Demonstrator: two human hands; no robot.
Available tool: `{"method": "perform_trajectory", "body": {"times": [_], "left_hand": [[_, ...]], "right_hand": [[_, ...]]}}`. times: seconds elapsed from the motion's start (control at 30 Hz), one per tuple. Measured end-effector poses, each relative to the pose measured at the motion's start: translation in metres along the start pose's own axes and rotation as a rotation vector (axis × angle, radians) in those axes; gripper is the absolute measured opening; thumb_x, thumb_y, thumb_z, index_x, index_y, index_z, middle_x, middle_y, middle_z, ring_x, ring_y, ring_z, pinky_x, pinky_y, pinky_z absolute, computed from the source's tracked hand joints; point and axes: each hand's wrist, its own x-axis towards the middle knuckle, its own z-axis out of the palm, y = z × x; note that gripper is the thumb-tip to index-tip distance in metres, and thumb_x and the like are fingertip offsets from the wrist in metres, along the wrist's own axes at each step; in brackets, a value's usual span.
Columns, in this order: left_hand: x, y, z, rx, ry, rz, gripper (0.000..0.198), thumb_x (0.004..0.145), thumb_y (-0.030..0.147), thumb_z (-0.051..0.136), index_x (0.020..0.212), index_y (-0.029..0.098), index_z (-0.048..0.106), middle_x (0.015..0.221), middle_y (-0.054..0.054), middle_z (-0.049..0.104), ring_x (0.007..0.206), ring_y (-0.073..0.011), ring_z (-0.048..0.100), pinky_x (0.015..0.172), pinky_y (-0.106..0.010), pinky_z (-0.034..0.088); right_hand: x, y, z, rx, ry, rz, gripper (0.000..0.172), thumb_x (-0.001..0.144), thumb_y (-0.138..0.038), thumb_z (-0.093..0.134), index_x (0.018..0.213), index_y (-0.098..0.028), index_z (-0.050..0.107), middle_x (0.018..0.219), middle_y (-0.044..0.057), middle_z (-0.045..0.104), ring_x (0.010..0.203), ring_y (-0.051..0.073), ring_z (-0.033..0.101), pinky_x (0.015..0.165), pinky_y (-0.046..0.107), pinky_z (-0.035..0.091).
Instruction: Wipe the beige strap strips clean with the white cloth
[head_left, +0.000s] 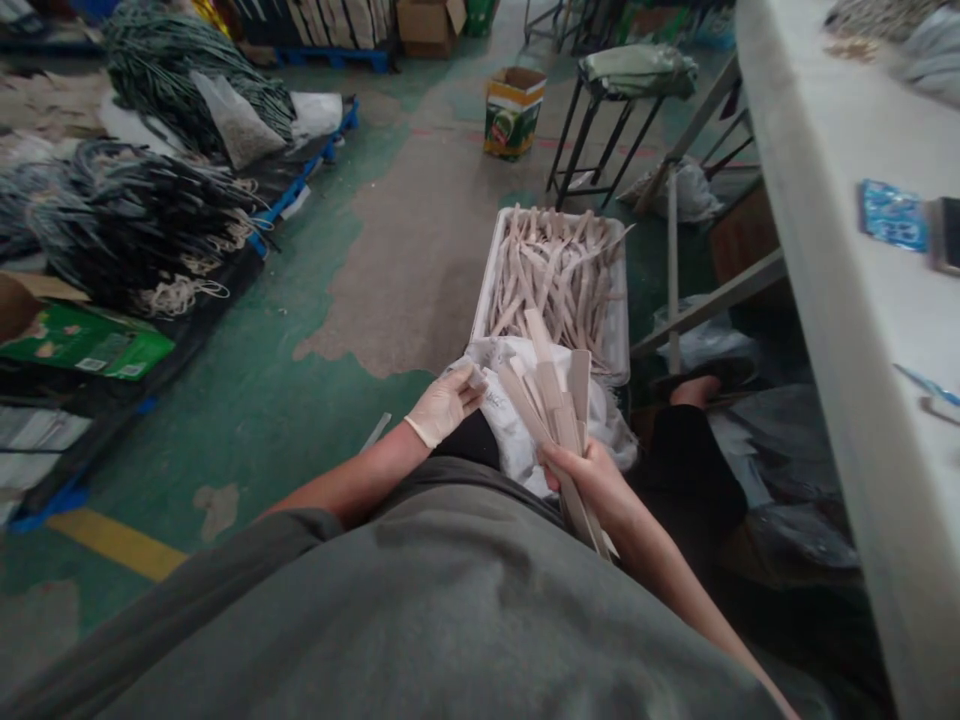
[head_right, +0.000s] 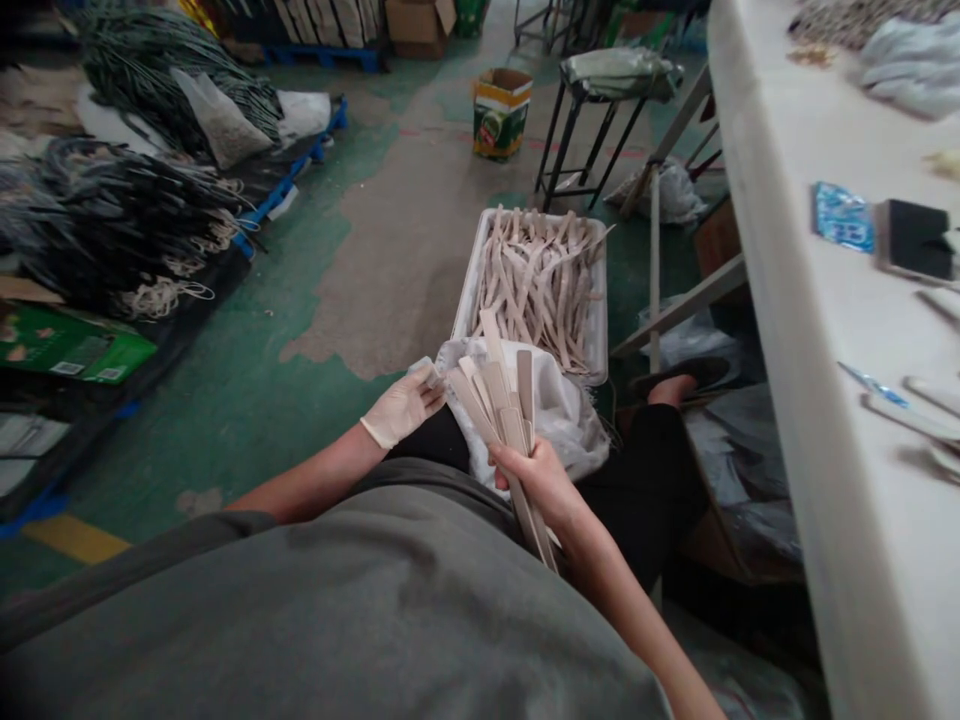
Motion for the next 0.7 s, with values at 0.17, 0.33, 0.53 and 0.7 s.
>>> {"method": "perform_trajectory", "body": {"times": [0.17,0.33,0.53,0.7], "left_hand": [[0.006,-0.004,-0.004,0.034,-0.019,0.057,0.023,0.078,0.028,0.082,0.092,0.018,0.067,0.088,-0.002,0.072,0.076,-0.0135,0.067,0.079,-0.027,0.053],[0.008,-0.003,-0.008,-0.010,-0.020,0.044,0.021,0.081,0.030,0.080,0.092,0.019,0.067,0.088,-0.002,0.072,0.078,-0.0136,0.067,0.080,-0.027,0.053],[0.005,-0.006,-0.008,-0.033,-0.067,0.041,0.023,0.080,0.030,0.080,0.095,0.019,0.066,0.091,-0.001,0.073,0.080,-0.0138,0.067,0.079,-0.026,0.052],[0.002,-0.006,-0.010,-0.005,-0.091,0.012,0.029,0.080,0.033,0.081,0.101,0.019,0.067,0.099,-0.005,0.074,0.085,-0.0157,0.069,0.084,-0.029,0.053]], "right_hand": [[0.006,-0.009,0.015,-0.066,-0.043,0.073,0.029,0.068,-0.047,0.070,0.064,-0.019,0.061,0.047,0.000,0.056,0.044,0.012,0.047,0.047,0.026,0.034],[0.012,-0.004,0.021,-0.048,-0.047,0.107,0.030,0.067,-0.048,0.068,0.064,-0.019,0.061,0.046,-0.001,0.056,0.044,0.012,0.047,0.047,0.026,0.034],[0.021,0.000,0.022,-0.033,-0.066,0.130,0.032,0.066,-0.050,0.069,0.064,-0.019,0.061,0.046,0.000,0.055,0.043,0.012,0.046,0.046,0.026,0.033],[0.029,-0.002,0.023,-0.014,-0.073,0.164,0.034,0.064,-0.052,0.072,0.064,-0.019,0.061,0.046,0.000,0.055,0.041,0.011,0.046,0.044,0.026,0.033]]}}
